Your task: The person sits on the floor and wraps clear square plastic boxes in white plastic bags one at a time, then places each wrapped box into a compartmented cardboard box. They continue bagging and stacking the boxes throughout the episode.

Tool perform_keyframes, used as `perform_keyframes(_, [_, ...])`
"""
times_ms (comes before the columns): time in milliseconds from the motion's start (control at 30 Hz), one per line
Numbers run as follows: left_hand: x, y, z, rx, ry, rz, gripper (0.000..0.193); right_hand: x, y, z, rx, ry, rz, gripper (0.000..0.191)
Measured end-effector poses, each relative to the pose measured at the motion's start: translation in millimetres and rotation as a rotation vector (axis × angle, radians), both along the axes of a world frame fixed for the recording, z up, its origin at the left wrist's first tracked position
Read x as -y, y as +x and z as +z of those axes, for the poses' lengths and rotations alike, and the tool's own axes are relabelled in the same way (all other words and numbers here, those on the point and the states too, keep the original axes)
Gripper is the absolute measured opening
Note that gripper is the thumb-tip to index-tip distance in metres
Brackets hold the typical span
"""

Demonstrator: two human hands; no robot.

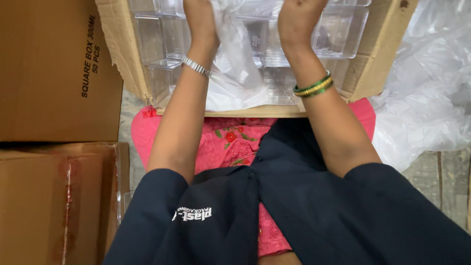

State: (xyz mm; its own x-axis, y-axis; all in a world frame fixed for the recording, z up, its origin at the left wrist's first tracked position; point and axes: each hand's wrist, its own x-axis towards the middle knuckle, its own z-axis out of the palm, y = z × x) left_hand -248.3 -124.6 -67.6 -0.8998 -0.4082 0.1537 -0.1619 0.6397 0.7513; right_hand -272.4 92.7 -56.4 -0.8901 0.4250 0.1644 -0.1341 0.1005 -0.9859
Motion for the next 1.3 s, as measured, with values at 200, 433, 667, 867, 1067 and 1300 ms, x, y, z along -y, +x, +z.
perform_keyframes(200, [-36.0,85.8,40.7,-0.339,0.647,-0.397,0.021,-53.9,74.1,26.9,-0.418,-0.178,0.294,0.012])
perform_keyframes(433, [-92.1,190.6,40.4,-0.240,1.118,-0.434,0.026,-94.0,172.4,32.4,-0.303,-0.009,0.800,0.037])
perform_keyframes(667, [-109.5,207.5,22.0,-0.015,1.360,-0.473,0.028,-103.6,225.4,24.0,-0.464,0.155,0.655,0.036])
perform_keyframes(867, [-124.8,231.0,45.7,0.049,1.135,-0.418,0.027,-121.5,231.1,13.3,-0.075,-0.504,0.791,0.034])
perform_keyframes(1067, [-144.6,252.8,68.3,-0.116,0.499,-0.421,0.044,-127.3,242.6,-12.8,0.296,-1.039,1.088,0.033])
perform_keyframes(1300, [-151.3,229.4,31.7,-0.051,0.164,-0.321,0.047,-122.7,272.7,-30.0,0.408,-0.989,1.325,0.032])
